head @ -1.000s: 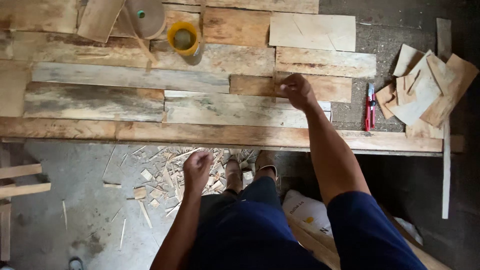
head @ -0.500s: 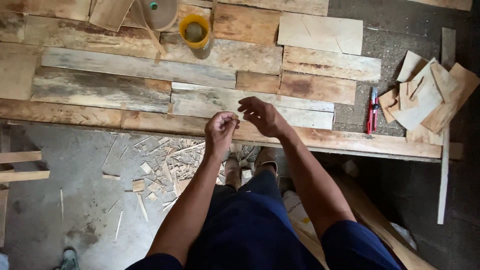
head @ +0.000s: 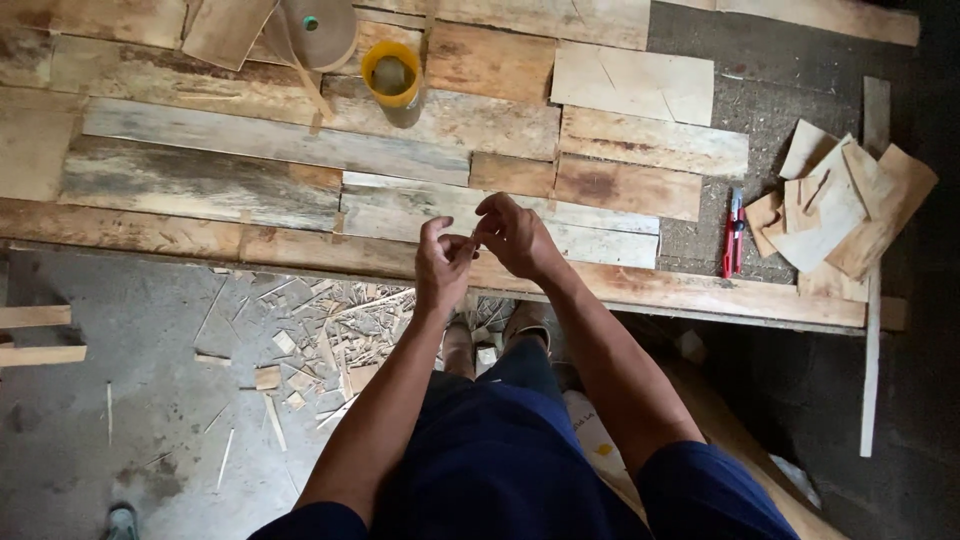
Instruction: The user is joining wood veneers together on a workbench using adhesive tape and a utility knife.
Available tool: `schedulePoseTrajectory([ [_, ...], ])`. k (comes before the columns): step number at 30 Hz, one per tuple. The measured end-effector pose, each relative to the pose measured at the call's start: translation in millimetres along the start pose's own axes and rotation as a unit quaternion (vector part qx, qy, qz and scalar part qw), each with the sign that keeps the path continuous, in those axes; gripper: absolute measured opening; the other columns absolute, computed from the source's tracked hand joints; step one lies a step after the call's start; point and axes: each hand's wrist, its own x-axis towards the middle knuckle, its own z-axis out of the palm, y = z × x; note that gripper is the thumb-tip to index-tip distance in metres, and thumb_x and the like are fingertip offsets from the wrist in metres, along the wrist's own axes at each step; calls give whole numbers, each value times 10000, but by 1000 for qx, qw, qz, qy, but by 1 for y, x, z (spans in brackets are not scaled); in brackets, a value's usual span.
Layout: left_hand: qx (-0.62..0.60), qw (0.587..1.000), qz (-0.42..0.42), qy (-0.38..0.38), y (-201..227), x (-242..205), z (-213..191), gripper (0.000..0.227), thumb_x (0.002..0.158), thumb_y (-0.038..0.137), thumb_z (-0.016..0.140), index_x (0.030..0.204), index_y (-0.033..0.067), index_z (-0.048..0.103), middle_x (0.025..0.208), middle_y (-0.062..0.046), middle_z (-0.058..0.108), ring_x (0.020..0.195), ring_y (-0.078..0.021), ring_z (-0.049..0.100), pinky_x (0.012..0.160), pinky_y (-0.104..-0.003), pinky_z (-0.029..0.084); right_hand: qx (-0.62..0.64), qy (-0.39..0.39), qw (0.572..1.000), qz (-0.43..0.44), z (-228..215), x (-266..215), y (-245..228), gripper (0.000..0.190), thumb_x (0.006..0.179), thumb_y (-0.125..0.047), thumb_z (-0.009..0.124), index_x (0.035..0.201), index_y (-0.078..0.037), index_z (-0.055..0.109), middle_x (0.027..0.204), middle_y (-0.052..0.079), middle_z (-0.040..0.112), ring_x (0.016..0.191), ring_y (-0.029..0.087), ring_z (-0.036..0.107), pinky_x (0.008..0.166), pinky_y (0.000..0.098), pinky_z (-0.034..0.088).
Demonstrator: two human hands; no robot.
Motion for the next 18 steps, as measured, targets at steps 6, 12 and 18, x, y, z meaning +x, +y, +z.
schedulePoseTrajectory([
  [6,-23,989,-145,24,4,8,6,527,897,0,750,1338,-11,462,943,-161,761,761,-194,681,611,-319,515,-25,15,997,-66,6,-5,0,321,863,-41,738,1140,-16,577,911,116,765,879,231,775,764,345,615],
  [12,-30,978,-206,29,16,24,8,524,856,12,800,1295,2,514,999,-135,758,779,-168,701,626,-297,565,-65,32,995,-69,4,5,7,349,847,-86,793,1113,-13,579,940,133,755,890,257,755,778,361,604],
  [18,-8,978,-206,10,7,35,2,196,838,91,862,925,-46,752,870,-112,763,760,-151,693,707,-281,590,-47,40,997,-41,-1,19,9,356,851,-102,799,1102,-10,563,950,135,760,878,247,758,770,374,603],
])
